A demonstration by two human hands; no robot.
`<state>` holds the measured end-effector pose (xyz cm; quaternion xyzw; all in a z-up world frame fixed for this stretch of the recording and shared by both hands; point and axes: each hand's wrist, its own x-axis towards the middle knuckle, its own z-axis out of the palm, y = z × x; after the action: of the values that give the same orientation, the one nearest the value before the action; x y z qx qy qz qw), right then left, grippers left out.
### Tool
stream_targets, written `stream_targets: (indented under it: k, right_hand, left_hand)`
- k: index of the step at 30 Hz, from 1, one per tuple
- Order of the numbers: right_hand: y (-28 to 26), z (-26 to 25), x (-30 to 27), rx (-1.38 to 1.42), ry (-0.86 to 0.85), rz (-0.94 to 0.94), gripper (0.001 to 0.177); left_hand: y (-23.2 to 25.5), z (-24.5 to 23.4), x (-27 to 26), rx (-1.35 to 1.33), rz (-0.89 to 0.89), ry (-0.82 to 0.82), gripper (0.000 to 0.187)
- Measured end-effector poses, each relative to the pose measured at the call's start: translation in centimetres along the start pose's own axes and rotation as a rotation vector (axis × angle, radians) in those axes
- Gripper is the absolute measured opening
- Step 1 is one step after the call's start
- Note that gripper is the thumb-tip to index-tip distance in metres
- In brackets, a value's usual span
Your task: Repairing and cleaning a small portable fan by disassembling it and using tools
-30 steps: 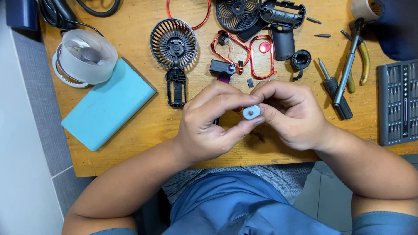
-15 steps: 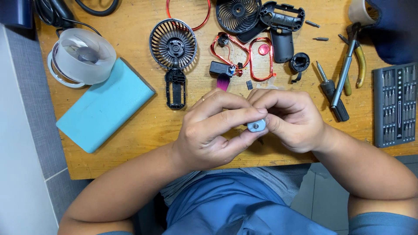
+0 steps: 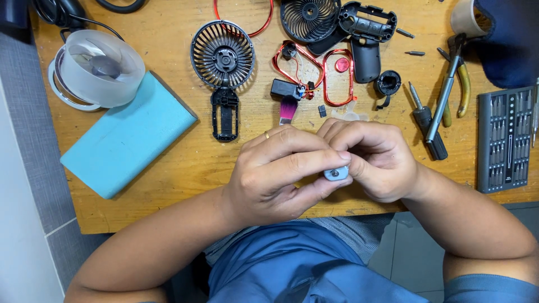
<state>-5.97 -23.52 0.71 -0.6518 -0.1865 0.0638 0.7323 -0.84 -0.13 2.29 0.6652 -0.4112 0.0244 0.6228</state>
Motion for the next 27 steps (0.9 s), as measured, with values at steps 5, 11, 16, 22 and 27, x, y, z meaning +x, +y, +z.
stream_targets:
  k: [5,11,16,22,27]
  right_hand:
    - [0.0,0.1,0.0,0.010,0.007,0.003,0.026]
    - [0.0,0.2,0.0,0.022,0.015,0.022,0.026]
    - [0.3,0.1,-0.2,0.029,0.035,0.030,0.030]
    - [0.7,0.0,-0.7,0.033,0.076,0.003,0.021]
    - [-0.2,0.6,-0.6,-0.278,0.230,-0.089,0.020]
  left_hand:
    - [-0.1,0.1,-0.1,0.017,0.001,0.007,0.027]
    - [-0.2,0.0,-0.1,-0.007,-0.015,-0.011,0.027]
    - [-0.3,0.0,0.1,-0.044,-0.022,-0.017,0.028]
    - [0.0,-0.3,0.5,-0.045,-0.072,-0.016,0.028]
    - [-0.3,0.4,0.3,-0.344,-0.438,0.025,0.033]
